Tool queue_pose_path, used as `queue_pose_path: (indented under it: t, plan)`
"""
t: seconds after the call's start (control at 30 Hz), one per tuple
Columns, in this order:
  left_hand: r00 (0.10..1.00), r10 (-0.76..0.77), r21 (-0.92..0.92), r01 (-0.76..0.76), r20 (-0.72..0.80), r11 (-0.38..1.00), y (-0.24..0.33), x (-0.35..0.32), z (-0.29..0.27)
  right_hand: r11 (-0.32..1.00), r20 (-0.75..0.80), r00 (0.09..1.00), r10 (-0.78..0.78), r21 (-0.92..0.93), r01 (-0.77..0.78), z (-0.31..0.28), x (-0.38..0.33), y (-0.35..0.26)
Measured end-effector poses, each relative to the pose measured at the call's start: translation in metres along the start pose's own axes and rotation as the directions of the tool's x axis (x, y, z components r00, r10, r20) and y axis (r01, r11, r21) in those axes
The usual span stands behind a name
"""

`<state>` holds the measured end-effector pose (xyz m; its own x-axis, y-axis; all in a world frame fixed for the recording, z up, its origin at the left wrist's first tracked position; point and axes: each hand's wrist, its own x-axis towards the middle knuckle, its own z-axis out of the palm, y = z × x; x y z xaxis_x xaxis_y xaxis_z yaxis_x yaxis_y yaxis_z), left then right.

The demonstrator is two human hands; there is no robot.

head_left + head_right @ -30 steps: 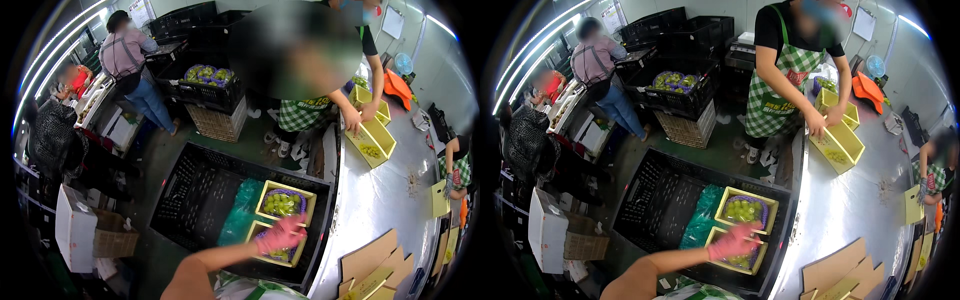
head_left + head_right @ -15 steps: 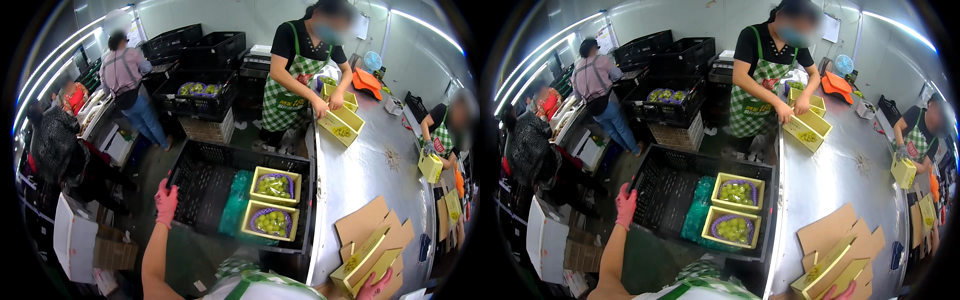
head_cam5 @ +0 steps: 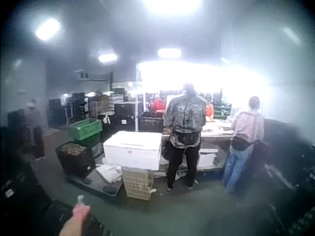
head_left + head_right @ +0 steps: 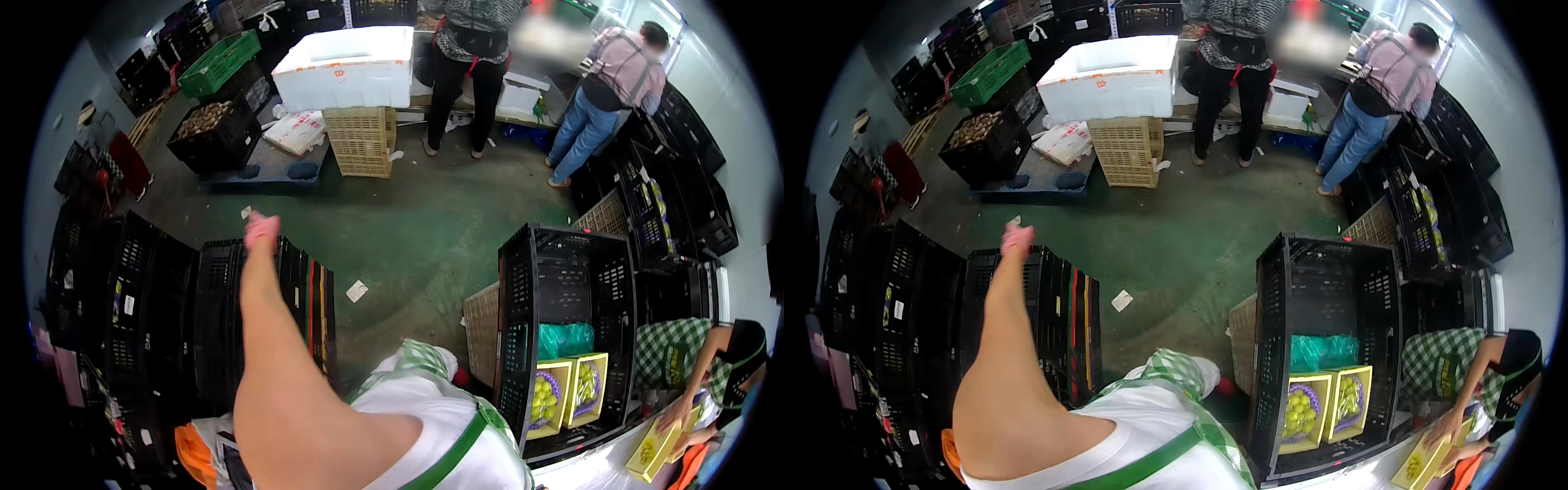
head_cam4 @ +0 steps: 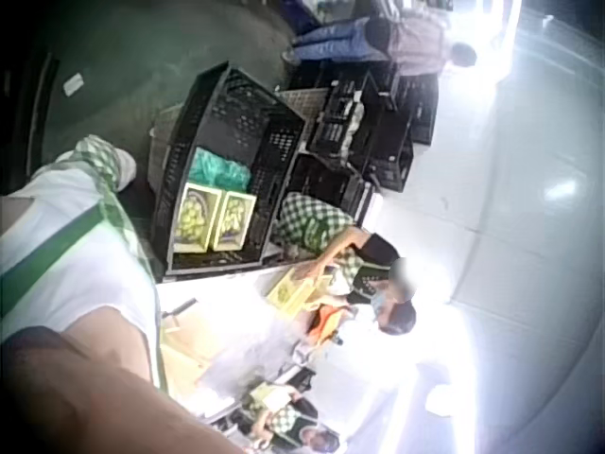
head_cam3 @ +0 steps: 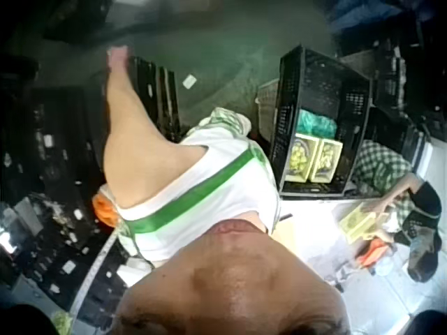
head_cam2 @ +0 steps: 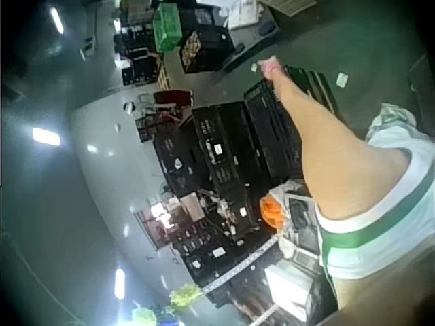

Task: The person assembles flat cardboard boxes into rectangular containers on a metal table. They fold the sides and tuck the flaps to form the structure. The person then moves to a crate of packaged green grapes and places them into the newly assembled boxes.

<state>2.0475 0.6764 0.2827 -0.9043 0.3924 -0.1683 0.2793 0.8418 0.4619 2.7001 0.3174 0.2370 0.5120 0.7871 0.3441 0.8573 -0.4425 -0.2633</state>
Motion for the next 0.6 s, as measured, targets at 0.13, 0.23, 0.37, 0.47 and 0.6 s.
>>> queue_pose_path:
  t: [0.13, 0.23, 0.37, 0.47, 0.6]
  plan:
    - [0.991, -0.073, 0.135, 0.088, -0.112, 0.987, -0.105, 0.051, -0.054, 0.998, 0.033, 0.998, 0.054, -0.031, -0.053, -0.009, -0.006, -0.003]
    - [0.978, 0.037, 0.295, 0.025, -0.204, 0.955, -0.118, 0.075, -0.068, 0.965, -0.017, 0.969, 0.246, -0.094, -0.246, -0.024, -0.043, -0.026]
    - [0.855, 0.489, 0.226, -0.449, -0.171, 0.865, -0.014, 0.09, -0.012, 0.96, 0.061, 0.959, 0.276, 0.017, -0.278, -0.008, -0.058, -0.061]
    - [0.743, 0.667, 0.094, -0.661, -0.057, 0.744, 0.093, 0.053, 0.055, 0.965, 0.003, 0.965, 0.262, -0.031, -0.262, -0.001, -0.056, -0.079]
    - [0.621, 0.776, 0.043, -0.783, 0.11, 0.621, 0.186, -0.031, 0.113, 0.96, -0.005, 0.96, 0.28, 0.016, -0.28, -0.011, -0.047, -0.091]
